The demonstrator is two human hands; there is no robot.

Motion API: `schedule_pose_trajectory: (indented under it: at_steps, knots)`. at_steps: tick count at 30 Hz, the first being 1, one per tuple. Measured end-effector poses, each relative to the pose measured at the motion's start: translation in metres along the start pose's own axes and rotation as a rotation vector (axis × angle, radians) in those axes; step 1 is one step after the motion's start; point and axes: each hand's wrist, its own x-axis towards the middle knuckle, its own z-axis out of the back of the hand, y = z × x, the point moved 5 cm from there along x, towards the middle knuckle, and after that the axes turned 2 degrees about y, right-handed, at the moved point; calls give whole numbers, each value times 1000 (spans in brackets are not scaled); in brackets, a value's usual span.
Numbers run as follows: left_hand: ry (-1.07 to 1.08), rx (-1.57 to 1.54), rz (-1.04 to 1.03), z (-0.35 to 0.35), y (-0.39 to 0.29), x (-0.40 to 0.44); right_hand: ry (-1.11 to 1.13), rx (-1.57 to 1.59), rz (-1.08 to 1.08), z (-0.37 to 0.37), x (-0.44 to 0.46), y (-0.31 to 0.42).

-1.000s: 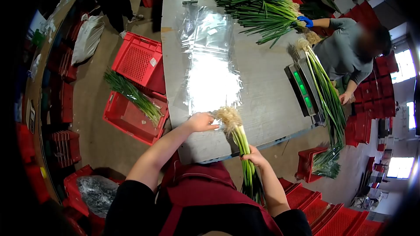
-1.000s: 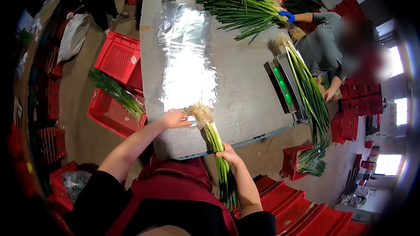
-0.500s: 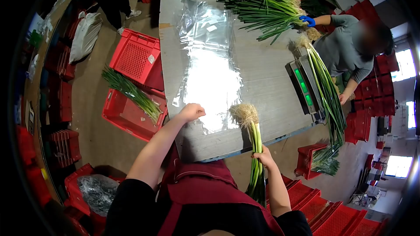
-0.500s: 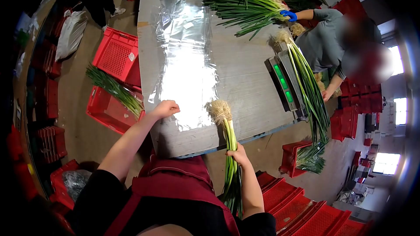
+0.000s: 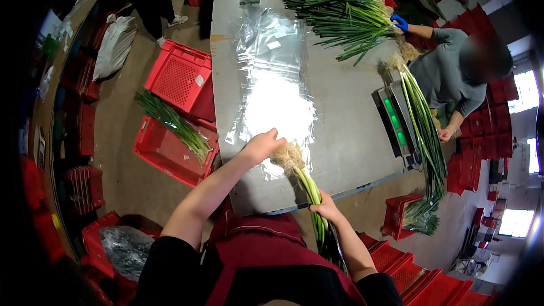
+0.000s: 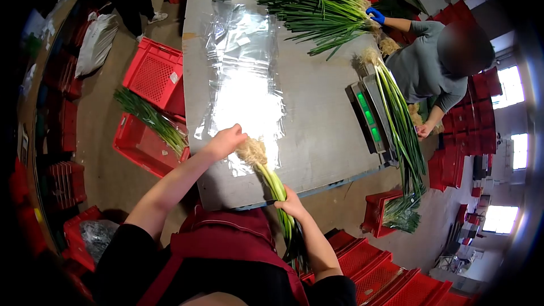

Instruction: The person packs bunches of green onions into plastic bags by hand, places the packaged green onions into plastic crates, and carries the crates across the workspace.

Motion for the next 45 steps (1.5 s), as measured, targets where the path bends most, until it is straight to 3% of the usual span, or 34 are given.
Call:
schedule_pose_trajectory:
  at_steps: [4, 8, 9, 12, 14, 16, 17, 18, 20, 23, 25, 26, 27, 28, 29, 32, 34, 36, 38, 40, 41, 42, 44, 45]
  knots:
    - [-85, -135, 41, 9, -6, -2, 62, -50, -39, -10, -2, 18]
    - [-90, 105, -88, 18, -11, -4, -19, -39, 35, -3, 11, 19]
    - [-183, -83, -85, 31, -23, -6, -46, -28, 29, -3, 14, 17]
    - [-211, -219, -114, 36, -35, -6, -129, -56, -31, 8, 24, 23]
    - [-253, -255, -114, 40, -39, -5, -394, -466, 111, 12, 15, 46]
    - [-397, -359, 25, 58, -50, -1, -366, -498, 41, 0, 12, 66]
    - [-520, -122, -213, 49, -58, 4, -357, -546, 20, -4, 13, 69]
    - [-481, 33, -381, 43, -68, 4, -347, -598, 1, -6, 15, 71]
    - [-142, 189, -384, 15, -78, -1, -331, -606, 1, -3, 20, 76]
    - [-227, 100, -423, 39, -68, -18, -160, -546, 66, 3, 25, 77]
    - [-248, 99, -352, 41, -45, -34, 82, -49, 73, 2, 22, 69]
    - [-265, 97, -280, 40, -30, -42, 83, -51, 75, 7, 19, 70]
    - [-269, 99, -278, 32, -18, -51, 169, 96, 11, 6, 11, 73]
    - [-370, -2, -150, 29, 0, -59, 256, 242, -52, 5, 7, 73]
    - [-468, -103, -22, 24, 17, -65, 301, 295, -82, 6, 3, 66]
    - [-539, -82, 16, 29, 18, -67, 345, 315, -93, 5, -2, 55]
    - [-475, -50, 72, 29, 16, -64, 374, 308, -103, 0, -8, 61]
    - [-504, -16, 90, 32, 13, -60, 558, 372, -75, -17, -16, 76]
    - [-471, -142, 170, 24, 14, -60, 618, 384, -52, -29, -13, 85]
    - [-366, -2101, -8, 12, 9, -56, 539, 289, -27, -37, -5, 98]
    - [-403, -2545, 191, 5, 8, -63, 484, 224, 4, -36, 4, 92]
    - [-405, -2542, 190, 9, 5, -63, 486, 224, 7, -37, 9, 88]
    - [-587, -1867, 273, 22, 11, -70, 406, 71, 46, -35, 17, 84]
    - [-553, -1835, 129, 22, 10, -76, 374, -30, 173, -38, 16, 89]
